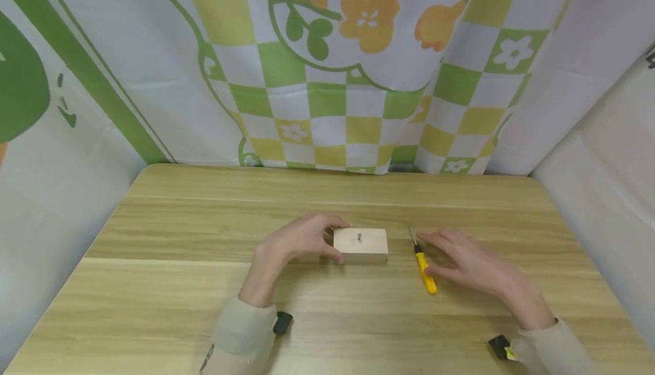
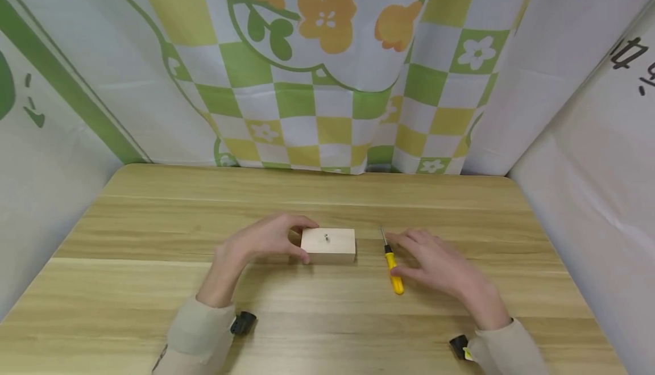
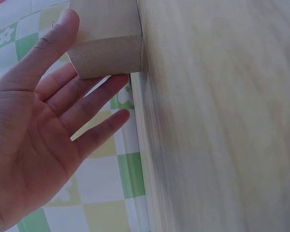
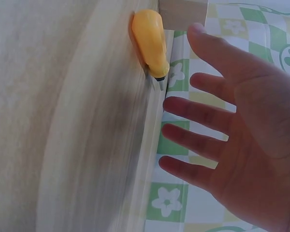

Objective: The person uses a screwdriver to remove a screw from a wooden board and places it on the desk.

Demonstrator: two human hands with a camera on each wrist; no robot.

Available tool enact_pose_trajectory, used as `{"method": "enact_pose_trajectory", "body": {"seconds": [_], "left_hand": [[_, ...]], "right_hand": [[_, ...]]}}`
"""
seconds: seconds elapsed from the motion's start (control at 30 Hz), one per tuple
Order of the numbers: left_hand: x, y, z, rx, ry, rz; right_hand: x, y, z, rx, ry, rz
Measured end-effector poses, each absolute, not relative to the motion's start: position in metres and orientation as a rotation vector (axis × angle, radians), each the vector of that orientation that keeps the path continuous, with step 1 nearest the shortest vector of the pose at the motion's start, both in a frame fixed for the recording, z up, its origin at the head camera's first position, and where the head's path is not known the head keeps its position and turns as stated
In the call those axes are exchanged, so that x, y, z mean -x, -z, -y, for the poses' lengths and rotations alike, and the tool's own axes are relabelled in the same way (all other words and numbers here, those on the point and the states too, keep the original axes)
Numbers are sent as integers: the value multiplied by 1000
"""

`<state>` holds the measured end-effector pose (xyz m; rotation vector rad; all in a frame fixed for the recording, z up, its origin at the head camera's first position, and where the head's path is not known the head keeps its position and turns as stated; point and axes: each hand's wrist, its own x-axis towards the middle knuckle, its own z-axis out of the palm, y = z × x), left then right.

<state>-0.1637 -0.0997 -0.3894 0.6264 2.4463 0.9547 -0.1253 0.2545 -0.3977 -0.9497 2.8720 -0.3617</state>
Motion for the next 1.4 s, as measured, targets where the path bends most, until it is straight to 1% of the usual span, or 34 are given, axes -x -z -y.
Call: {"method": "enact_pose_trajectory", "body": {"seconds": [0.27, 1.0, 1.4], "left_hand": [[165, 392, 97, -524, -1017, -2428], [163, 392, 95, -434, -1134, -2367], [164, 393, 95, -454, -1113, -2371]], "right_hand": [[119, 398, -255, 947, 349, -2865], [109, 398, -254, 938, 383, -2746], [109, 402, -249, 1098, 279, -2772]]}}
